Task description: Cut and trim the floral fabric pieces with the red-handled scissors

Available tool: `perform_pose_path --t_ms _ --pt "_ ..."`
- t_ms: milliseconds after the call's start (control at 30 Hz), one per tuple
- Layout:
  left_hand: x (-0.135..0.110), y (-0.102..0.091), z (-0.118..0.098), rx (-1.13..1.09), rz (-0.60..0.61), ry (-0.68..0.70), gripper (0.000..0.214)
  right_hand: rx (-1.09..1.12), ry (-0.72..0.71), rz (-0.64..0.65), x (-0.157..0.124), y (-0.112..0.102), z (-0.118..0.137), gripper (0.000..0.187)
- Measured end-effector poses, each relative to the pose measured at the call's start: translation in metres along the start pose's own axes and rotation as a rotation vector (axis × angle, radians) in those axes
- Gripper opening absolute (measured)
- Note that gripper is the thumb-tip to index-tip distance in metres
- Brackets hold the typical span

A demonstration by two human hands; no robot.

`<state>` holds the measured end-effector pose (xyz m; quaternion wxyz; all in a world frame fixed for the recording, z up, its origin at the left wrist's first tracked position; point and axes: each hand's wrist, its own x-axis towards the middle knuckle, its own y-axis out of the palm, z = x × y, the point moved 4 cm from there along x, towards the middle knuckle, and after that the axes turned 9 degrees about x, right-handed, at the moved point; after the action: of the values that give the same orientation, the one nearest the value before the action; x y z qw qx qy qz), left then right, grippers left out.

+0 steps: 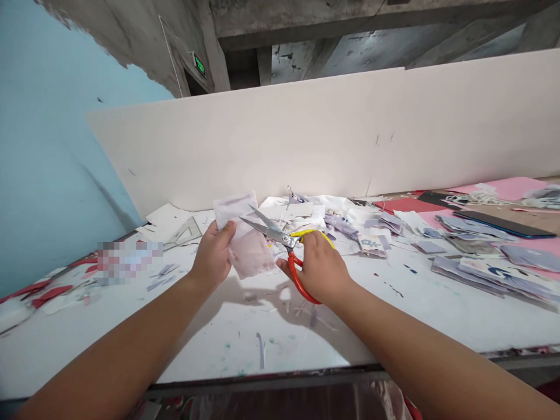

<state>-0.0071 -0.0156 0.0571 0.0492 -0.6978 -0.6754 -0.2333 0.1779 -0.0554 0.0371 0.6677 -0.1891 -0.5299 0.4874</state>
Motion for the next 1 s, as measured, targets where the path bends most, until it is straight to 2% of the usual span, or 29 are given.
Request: perform_pose_path --t_ms 367,567,1000 --pt "-0.0035 0.0041 0.0004 0.032 0.038 0.064 0.032 -0.004 0.078 0.040 0.0033 0.0019 -0.0065 0.023" --pt "-0.0035 0.0013 -0.0001 0.117 0.024 0.095 0.031 0.073 0.163 0.128 0.0028 0.0017 -0.0075 0.028" --pt "-0.0027 0.0071 0.0024 -0.049 0.110 0.039 0.030 0.068 0.195 0.223 0.0017 0.0021 -0.0058 0.017"
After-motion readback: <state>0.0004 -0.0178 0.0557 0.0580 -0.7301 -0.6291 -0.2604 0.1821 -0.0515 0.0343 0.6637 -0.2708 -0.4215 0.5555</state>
